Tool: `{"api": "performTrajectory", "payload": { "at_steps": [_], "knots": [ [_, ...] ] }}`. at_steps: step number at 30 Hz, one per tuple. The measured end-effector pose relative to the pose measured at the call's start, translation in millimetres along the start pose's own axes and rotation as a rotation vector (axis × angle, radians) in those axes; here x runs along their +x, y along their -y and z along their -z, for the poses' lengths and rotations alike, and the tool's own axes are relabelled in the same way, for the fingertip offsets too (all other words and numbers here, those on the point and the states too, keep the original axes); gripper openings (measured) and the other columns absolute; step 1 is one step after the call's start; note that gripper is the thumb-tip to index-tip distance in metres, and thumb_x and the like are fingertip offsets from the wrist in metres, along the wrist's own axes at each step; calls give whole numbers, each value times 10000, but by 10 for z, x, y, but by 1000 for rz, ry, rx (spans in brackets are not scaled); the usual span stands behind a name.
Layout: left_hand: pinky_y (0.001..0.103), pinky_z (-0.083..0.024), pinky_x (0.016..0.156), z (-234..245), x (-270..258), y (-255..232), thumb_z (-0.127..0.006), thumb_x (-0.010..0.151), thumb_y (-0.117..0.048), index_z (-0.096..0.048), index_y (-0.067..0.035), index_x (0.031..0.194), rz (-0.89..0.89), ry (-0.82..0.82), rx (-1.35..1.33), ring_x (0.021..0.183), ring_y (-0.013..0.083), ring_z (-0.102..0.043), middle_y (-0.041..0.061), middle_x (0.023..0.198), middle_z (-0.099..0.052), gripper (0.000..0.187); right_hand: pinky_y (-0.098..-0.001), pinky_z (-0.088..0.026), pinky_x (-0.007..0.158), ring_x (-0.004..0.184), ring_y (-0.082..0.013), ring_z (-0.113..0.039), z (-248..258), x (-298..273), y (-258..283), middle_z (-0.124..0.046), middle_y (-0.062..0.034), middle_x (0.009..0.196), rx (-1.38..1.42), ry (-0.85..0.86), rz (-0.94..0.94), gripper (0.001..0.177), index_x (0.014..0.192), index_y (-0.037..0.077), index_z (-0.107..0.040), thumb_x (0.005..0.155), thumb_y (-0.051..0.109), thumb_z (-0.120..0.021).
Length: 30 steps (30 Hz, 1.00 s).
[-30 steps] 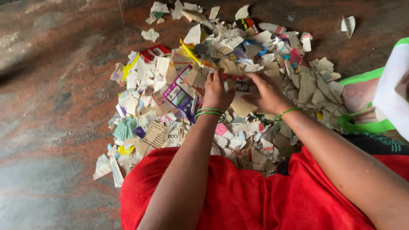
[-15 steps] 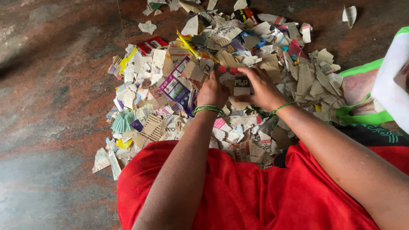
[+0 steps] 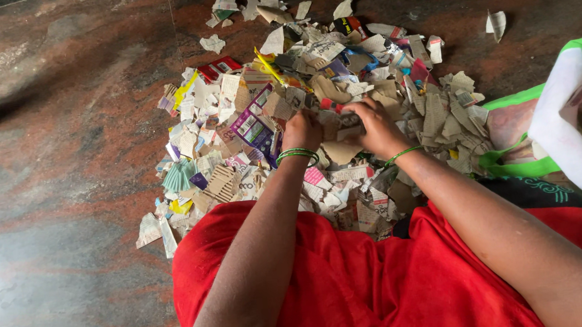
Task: The person sits on the floor and sorts through a pile of torn paper scraps, picking up pieces and placing them into a white and green bag.
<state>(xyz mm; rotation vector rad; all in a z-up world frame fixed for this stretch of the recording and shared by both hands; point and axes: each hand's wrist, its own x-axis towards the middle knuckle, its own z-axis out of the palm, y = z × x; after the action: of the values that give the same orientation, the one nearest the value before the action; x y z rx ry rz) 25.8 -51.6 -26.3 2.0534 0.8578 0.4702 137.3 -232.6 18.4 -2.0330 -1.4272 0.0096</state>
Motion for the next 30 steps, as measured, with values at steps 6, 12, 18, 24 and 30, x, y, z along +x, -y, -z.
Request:
{"api": "performTrajectory", "payload": {
  "at_steps": [6,12,18,24,30],
  "knots": [
    [477,-542,941,98,-32,-51,-751,836,-266,-663,-89,1197,-25,138,111,1101,420,-674,241,1153,-708,412,-354,-541,899,1027,-270,-712,58,31,-383,-724,-111,1060,85,137,-122,265,1022,54,-735,783,126,-823],
    [458,-549,946,232,-138,-193,-868,708,-315,-600,-98,1266,-83,234,144,1114,376,-684,211,1191,-715,656,-381,-513,934,1031,-208,-677,493,60,-373,-757,-49,1036,387,133,-293,230,1043,77,-753,860,192,-831],
    [438,-561,913,209,-175,-281,-870,684,-361,-708,-120,1156,-205,185,171,1055,355,-698,180,1112,-731,554,-315,-519,806,949,-121,-646,816,63,-189,-721,17,1032,1069,-8,-465,274,1119,110,-710,876,189,-810],
    [435,-579,888,322,-223,-375,-887,673,-465,-764,-111,1018,-146,385,406,1037,317,-712,147,1095,-733,509,-318,-513,775,920,-121,-630,833,48,-126,-698,18,1029,1085,-4,-436,292,1151,112,-682,909,208,-815],
    [444,-599,816,264,-162,-287,-831,717,-487,-775,-126,1041,-143,406,340,925,320,-749,160,1017,-755,489,-313,-520,778,986,-95,-651,874,71,-126,-715,49,1086,1084,-40,-450,329,1191,156,-675,889,214,-794]
  ]
}}
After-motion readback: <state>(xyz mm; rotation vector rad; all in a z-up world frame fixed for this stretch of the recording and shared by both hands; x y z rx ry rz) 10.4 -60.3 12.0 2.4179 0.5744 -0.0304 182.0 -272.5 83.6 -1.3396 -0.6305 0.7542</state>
